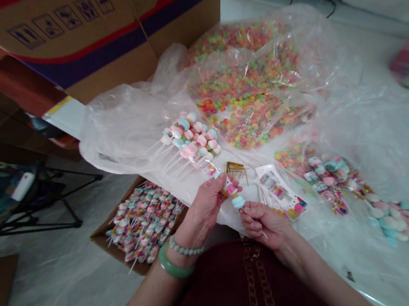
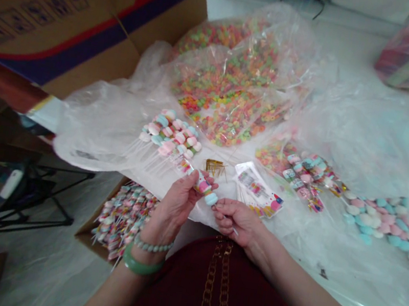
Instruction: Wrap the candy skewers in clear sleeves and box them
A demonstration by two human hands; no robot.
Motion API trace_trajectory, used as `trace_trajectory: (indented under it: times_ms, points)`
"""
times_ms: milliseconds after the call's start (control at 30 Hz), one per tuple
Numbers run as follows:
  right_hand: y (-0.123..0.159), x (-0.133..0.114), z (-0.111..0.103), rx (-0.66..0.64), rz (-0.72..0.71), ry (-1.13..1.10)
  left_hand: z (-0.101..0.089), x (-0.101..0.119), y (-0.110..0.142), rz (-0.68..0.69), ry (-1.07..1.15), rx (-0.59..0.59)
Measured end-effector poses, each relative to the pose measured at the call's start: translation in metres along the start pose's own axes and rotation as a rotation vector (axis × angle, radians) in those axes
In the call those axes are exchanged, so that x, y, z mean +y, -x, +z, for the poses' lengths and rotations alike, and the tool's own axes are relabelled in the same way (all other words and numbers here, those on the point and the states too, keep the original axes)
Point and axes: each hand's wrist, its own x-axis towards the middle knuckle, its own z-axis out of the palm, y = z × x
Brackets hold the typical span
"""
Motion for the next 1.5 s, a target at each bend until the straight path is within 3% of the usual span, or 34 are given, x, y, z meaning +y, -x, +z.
trace_trajectory:
  times_ms: [133,333,500,567,700,767,867,933,1033,1133,1233,1333,1433,1500]
  points:
    - [-0.003,0.002,0.006,-0.009,-0.041,-0.035,0.007,-0.006,0.006,-0.044,-0.012,-0.031]
    - [0.001,0.005,0.013,0.159,-0.267,0.158,0.011,-0.012,0.008,-0.070,0.022,-0.022]
    - [0.010,0.006,0.011,0.452,-0.405,0.702,0.002,-0.001,0.001,0.054,-0.011,0.001]
    - [0.009,0.006,0.013,0.552,-0.527,0.967,0.002,0.004,0.000,0.056,-0.035,-0.015]
    - [0.001,0.006,0.022,0.544,-0.766,1.280,0.008,0.009,0.006,0.058,-0.003,0.004]
    - [-0.002,0.006,0.028,0.488,-0.705,1.155,0.008,0.009,0.011,0.035,0.002,0.001]
    - [-0.001,0.007,0.035,0.363,-0.523,0.777,0.003,0.011,0.016,-0.060,0.012,-0.004]
    - [0.001,0.007,0.038,0.315,-0.469,0.676,-0.004,0.015,0.016,-0.152,0.064,-0.017]
    - [0.003,0.009,0.036,0.383,-0.540,0.892,-0.013,0.027,0.011,-0.168,0.224,0.004]
    - [0.002,0.011,0.032,0.479,-0.663,1.225,-0.016,0.036,0.005,-0.055,0.357,0.055]
    - [-0.001,0.012,0.034,0.517,-0.711,1.388,-0.012,0.034,0.004,0.005,0.374,0.034]
    - [-0.006,0.014,0.041,0.468,-0.710,1.302,-0.004,0.029,0.008,0.017,0.356,0.015]
    - [-0.010,0.015,0.042,0.383,-0.601,1.008,-0.003,0.030,0.011,-0.029,0.359,-0.014]
    - [-0.010,0.015,0.037,0.396,-0.548,0.917,-0.008,0.032,0.010,-0.046,0.351,-0.006]
